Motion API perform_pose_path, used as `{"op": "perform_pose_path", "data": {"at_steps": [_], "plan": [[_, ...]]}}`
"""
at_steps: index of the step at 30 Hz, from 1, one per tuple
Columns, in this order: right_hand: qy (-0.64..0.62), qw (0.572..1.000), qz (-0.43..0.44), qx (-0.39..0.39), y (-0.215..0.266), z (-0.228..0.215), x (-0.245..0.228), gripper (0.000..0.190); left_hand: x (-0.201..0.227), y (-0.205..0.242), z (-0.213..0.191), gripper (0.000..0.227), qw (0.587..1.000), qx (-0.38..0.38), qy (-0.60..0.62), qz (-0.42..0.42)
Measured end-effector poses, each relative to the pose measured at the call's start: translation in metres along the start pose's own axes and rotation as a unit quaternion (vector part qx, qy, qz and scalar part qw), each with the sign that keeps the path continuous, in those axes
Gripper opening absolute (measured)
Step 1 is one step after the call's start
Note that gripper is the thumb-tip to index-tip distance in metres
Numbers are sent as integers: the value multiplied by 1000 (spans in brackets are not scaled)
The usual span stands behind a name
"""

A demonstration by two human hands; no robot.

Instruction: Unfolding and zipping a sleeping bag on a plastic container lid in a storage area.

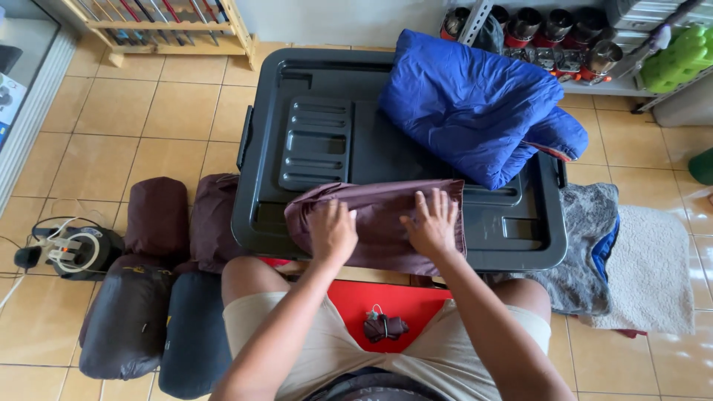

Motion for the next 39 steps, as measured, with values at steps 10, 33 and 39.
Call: {"op": "perform_pose_path", "data": {"at_steps": [10, 33, 39], "plan": [[9, 969, 32, -245, -6, -44, -24, 67, -8, -16, 7, 77, 948, -319, 11, 12], [-33, 963, -267, 4, 92, -35, 54, 72, -121, 65, 5, 76, 946, -217, 60, 235], [-109, 961, -250, 51, 94, -21, 82, 42, -126, 58, -3, 52, 951, -210, 167, 156]]}}
Point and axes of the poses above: each hand's wrist, its own y-axis away from the middle knuckle, its own z-axis out of the palm, x = y × z, the point moved 3 cm from there along -y, towards the middle knuckle, and after that the axes turned 5 degrees about -y, right-handed, at the moved point
